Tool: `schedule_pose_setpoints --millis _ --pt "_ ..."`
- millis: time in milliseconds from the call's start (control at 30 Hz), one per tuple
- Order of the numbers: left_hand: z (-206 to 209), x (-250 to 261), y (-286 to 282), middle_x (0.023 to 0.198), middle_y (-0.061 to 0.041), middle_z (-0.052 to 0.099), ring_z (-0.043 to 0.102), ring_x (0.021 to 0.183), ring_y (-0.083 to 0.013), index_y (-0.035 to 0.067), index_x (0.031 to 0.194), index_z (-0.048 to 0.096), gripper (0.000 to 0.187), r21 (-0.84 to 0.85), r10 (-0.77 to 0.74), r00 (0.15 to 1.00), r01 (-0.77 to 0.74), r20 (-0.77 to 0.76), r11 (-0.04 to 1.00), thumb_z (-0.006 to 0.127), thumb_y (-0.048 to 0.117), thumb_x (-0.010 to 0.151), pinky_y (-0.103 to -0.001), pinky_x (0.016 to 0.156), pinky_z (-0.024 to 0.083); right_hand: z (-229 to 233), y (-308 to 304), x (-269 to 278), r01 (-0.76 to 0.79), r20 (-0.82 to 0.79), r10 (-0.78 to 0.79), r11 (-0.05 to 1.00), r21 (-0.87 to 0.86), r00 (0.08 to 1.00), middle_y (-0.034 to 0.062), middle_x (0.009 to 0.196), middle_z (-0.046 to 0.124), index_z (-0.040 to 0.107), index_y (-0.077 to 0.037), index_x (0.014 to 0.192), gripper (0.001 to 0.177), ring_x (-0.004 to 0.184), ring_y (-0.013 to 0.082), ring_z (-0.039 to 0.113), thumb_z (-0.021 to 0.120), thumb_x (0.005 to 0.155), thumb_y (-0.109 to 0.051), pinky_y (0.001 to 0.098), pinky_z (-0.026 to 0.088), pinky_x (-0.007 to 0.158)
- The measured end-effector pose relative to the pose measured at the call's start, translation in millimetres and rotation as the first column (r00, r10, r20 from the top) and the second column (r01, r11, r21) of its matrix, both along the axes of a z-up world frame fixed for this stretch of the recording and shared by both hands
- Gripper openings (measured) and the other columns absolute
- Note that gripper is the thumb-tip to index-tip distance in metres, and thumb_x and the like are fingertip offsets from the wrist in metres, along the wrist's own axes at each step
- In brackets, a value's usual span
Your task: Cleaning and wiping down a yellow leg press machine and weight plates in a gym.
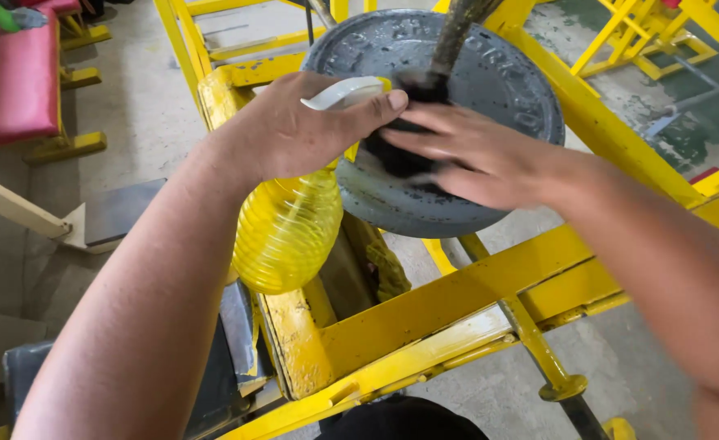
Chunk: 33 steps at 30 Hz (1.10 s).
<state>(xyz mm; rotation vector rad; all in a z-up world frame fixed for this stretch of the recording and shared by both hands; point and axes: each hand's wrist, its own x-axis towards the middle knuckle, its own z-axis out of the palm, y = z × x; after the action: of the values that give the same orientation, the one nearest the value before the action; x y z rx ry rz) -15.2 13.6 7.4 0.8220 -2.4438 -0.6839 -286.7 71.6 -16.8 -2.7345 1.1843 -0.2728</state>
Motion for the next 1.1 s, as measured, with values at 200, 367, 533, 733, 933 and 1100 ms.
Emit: schedule_pose_setpoints --millis 200,367,533,733,933,1100 --pt "-2.7 2.2 -4.6 0.089 -0.007 0.078 0.074 0.089 -0.0194 0.015 0.115 0.074 0.070 0.207 0.172 0.983 -0.180 0.058 0.962 0.056 0.074 0.083 -0.038 0.083 0.056 0.3 57.6 -49.7 0.130 -0.050 -0.130 0.991 0.004 0.990 0.0184 0.165 0.034 0.045 -0.017 0.153 0.072 0.153 0.0374 0.028 0.053 0.081 -0.012 0.0514 0.023 0.121" --pt "-45.0 17.5 -37.9 0.107 -0.015 0.074 0.070 0.088 -0.0326 0.029 0.149 0.072 0.051 -0.612 -0.054 0.986 0.139 0.155 0.779 0.049 0.050 0.109 -0.040 0.079 0.056 -16.9 -30.1 -10.6 0.046 -0.117 -0.060 0.992 -0.119 0.991 0.0227 0.160 0.035 0.043 -0.013 0.155 0.060 0.150 0.0392 0.031 0.052 0.095 -0.015 0.0492 0.025 0.121" --pt "0.6 7.5 9.9 0.078 -0.010 0.076 0.076 0.078 -0.0215 0.014 0.107 0.073 0.060 0.222 0.260 0.966 -0.256 0.013 0.941 0.059 0.068 0.088 -0.037 0.071 0.057 -27.7 -148.8 42.2 0.123 -0.070 -0.139 0.974 -0.191 0.988 0.0295 0.156 0.029 0.034 -0.009 0.156 0.081 0.145 0.0426 0.028 0.071 0.085 -0.025 0.0477 0.025 0.117" --pt "-5.3 -4.5 -6.7 0.073 -0.008 0.072 0.070 0.070 -0.0193 0.009 0.095 0.073 0.056 0.170 0.176 0.983 -0.166 -0.045 0.971 0.059 0.063 0.088 -0.037 0.067 0.056 -21.4 -88.3 40.7 0.016 0.219 -0.027 0.999 0.048 0.975 0.0093 0.152 0.064 0.059 -0.016 0.145 0.043 0.146 0.0271 0.059 0.049 0.103 -0.013 0.0396 0.044 0.127" --pt "6.2 -4.7 -6.4 0.077 -0.004 0.073 0.070 0.074 -0.0158 0.012 0.097 0.074 0.052 0.174 0.193 0.980 -0.199 0.048 0.964 0.068 0.062 0.085 -0.036 0.070 0.055 -8.9 54.1 -38.6 0.216 0.033 -0.214 0.975 -0.053 0.976 0.0133 0.158 0.044 0.052 -0.019 0.148 0.060 0.145 0.0348 0.042 0.057 0.090 -0.005 0.0462 0.037 0.114" --pt "-4.6 23.3 -17.8 0.086 -0.006 0.076 0.071 0.082 -0.0171 0.014 0.109 0.075 0.055 0.183 0.242 0.970 -0.234 -0.022 0.955 0.066 0.062 0.084 -0.035 0.075 0.055 -8.0 46.1 -14.9 0.033 0.031 -0.033 0.999 -0.016 0.999 0.0093 0.160 0.046 0.053 -0.020 0.148 0.055 0.150 0.0350 0.041 0.061 0.094 -0.011 0.0468 0.034 0.119"
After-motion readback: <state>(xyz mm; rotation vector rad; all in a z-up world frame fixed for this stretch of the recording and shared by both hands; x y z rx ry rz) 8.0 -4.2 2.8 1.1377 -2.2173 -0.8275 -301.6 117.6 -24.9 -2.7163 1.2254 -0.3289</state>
